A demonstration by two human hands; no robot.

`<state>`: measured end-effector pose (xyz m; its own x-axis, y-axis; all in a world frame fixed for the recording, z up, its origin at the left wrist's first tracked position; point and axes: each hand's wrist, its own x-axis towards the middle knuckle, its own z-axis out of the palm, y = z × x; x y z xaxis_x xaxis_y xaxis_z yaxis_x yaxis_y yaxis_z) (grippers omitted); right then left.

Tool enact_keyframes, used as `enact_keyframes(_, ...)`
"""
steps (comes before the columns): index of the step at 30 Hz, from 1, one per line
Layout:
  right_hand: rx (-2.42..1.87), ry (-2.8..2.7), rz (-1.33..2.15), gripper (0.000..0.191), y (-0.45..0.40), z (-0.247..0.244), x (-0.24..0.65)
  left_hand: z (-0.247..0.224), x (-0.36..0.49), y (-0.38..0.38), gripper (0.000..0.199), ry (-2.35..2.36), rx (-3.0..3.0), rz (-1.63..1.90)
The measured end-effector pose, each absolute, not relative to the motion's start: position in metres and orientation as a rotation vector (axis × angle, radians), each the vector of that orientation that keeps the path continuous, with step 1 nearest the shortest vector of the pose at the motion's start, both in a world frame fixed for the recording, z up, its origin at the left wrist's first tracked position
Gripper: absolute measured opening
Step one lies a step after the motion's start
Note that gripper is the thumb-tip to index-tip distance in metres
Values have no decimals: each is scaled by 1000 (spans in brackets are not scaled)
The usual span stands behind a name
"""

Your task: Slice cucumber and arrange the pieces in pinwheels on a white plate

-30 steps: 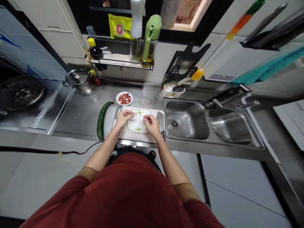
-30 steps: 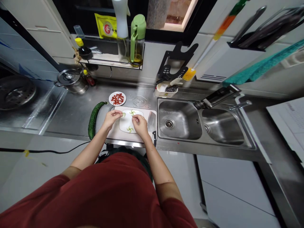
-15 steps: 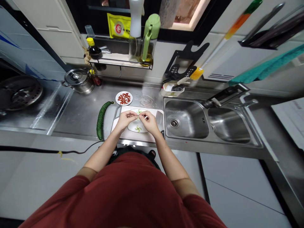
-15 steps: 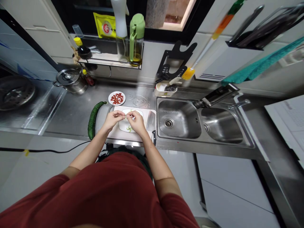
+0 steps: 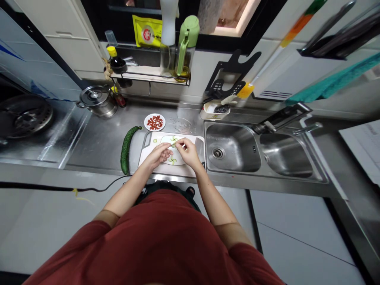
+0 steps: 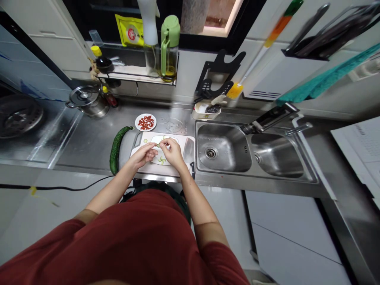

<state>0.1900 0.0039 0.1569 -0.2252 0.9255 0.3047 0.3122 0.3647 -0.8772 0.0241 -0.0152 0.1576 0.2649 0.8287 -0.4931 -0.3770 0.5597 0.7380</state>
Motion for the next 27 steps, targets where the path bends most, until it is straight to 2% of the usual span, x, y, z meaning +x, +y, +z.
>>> enact_keyframes(7,-1050,-1821,857,13,1,160,192,164,26,-12,37,887,435,832)
enact_keyframes(18,-1067,-1867,896,15,2,158,192,165,21,-7,49,1008,583,936)
enact_keyframes(27,-1092,-1853,904,15,1,158,191,167,18,-6,50,1075,801,997)
